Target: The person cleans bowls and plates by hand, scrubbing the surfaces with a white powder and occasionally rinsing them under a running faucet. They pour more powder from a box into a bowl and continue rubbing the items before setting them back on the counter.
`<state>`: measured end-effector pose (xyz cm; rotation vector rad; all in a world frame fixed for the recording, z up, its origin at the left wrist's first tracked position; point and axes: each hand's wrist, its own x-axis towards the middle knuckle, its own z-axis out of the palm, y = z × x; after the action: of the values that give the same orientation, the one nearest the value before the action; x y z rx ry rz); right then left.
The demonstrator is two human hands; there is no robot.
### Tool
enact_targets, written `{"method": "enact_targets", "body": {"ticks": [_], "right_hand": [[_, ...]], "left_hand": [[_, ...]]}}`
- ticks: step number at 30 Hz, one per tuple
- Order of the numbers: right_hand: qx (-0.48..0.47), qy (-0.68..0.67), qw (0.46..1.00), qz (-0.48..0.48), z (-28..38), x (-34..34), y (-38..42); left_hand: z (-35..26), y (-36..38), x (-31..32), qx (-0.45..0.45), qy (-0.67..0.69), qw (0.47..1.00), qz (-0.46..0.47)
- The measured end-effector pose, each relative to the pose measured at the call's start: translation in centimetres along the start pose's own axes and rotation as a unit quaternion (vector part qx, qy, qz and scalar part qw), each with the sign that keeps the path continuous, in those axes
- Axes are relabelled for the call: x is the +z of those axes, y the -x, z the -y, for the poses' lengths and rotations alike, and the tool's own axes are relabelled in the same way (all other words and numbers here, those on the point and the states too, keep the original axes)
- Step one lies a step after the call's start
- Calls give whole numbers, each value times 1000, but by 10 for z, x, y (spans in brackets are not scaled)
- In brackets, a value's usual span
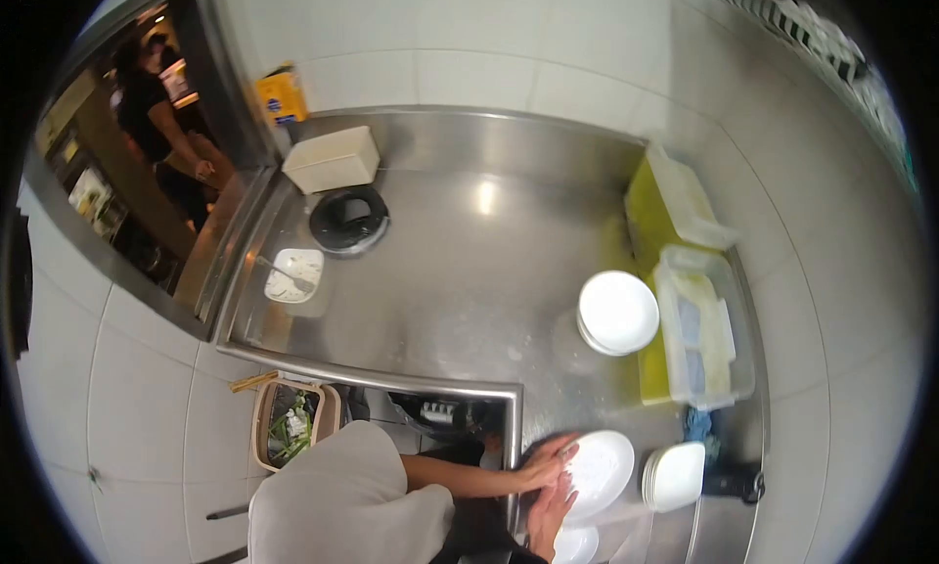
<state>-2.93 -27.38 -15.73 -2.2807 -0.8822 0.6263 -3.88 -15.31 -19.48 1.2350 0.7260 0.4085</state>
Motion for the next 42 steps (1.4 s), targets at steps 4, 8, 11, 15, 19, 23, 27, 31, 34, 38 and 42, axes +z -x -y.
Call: {"method": "enact_targets", "body": {"ticks": [4, 8, 11, 15, 19, 23, 27, 31, 34, 38, 42], "right_hand": [[-10, 256, 965, -46, -61, -12, 15], [-27, 55, 979, -194, -61, 16, -60], [-51, 126, 991, 19, -13, 0, -16], [32, 204, 977, -51, -61, -28, 18], [8, 111, 985, -133, -40, -26, -57], [-23, 97, 994, 36, -11, -15, 0], [27, 274, 954, -122, -65, -36, 5], [27, 93, 980, -172, -40, -21, -49], [-8, 106, 994, -14, -28, -12, 9], [70, 162, 977, -121, -61, -39, -1], [-8, 103, 981, -165, -22, -9, -41]], "left_hand": [[75, -22, 5, 164, -180, 970, -15], [22, -10, -3, 26, 4, 999, 35], [-5, -1, 2, -126, 205, 970, 24], [-18, 1, 5, -91, 140, 985, 32], [-5, 0, 3, -92, 160, 981, 59], [-8, -11, 4, -77, 146, 986, 10], [-15, -9, 5, -34, 59, 997, 35], [-12, -6, 5, 32, 42, 997, 51], [-14, -4, 8, 24, 45, 998, 28], [-14, -11, 9, 53, -11, 998, 43], [-15, -9, 11, 59, -20, 996, 71]]}}
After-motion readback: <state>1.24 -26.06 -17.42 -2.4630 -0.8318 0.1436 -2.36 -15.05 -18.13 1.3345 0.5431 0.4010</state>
